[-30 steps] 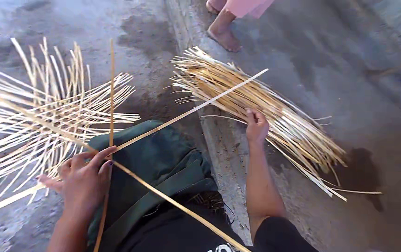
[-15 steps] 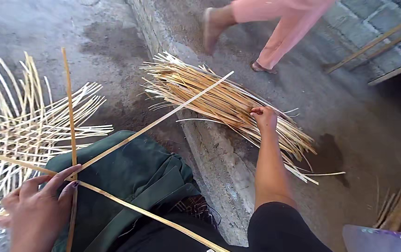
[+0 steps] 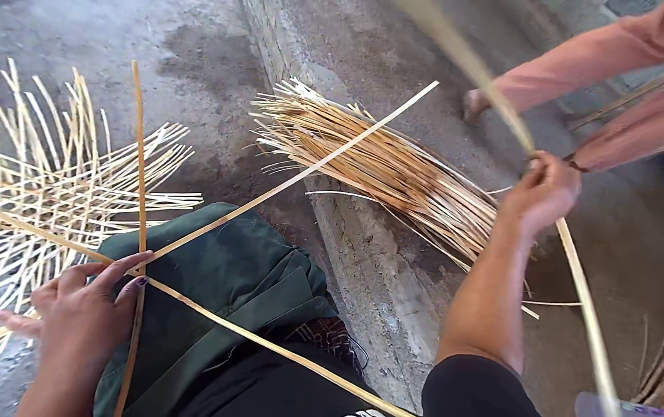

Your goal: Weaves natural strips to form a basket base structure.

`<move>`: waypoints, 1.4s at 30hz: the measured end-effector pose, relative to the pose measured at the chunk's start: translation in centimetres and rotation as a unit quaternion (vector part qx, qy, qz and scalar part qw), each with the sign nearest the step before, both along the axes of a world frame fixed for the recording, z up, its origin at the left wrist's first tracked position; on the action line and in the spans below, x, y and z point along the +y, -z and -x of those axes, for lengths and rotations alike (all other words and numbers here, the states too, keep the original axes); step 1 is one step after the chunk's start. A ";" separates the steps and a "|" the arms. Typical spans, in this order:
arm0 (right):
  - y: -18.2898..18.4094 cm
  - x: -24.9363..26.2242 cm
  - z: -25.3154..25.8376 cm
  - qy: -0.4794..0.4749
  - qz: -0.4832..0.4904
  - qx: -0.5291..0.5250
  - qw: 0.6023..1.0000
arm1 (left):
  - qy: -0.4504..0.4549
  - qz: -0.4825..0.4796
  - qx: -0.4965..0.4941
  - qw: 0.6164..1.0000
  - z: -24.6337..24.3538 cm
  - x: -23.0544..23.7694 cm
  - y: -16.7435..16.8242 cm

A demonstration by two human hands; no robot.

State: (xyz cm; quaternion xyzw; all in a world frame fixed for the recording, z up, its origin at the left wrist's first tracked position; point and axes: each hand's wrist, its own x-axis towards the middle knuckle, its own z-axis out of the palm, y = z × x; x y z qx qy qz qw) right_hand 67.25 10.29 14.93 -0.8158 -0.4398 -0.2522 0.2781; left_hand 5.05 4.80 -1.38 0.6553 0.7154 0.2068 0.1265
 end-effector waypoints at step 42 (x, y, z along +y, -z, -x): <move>10.0 5.8 -4.2 -0.190 0.298 0.098 0.930 | -0.001 0.017 -0.013 1.000 0.7 0.4 0.5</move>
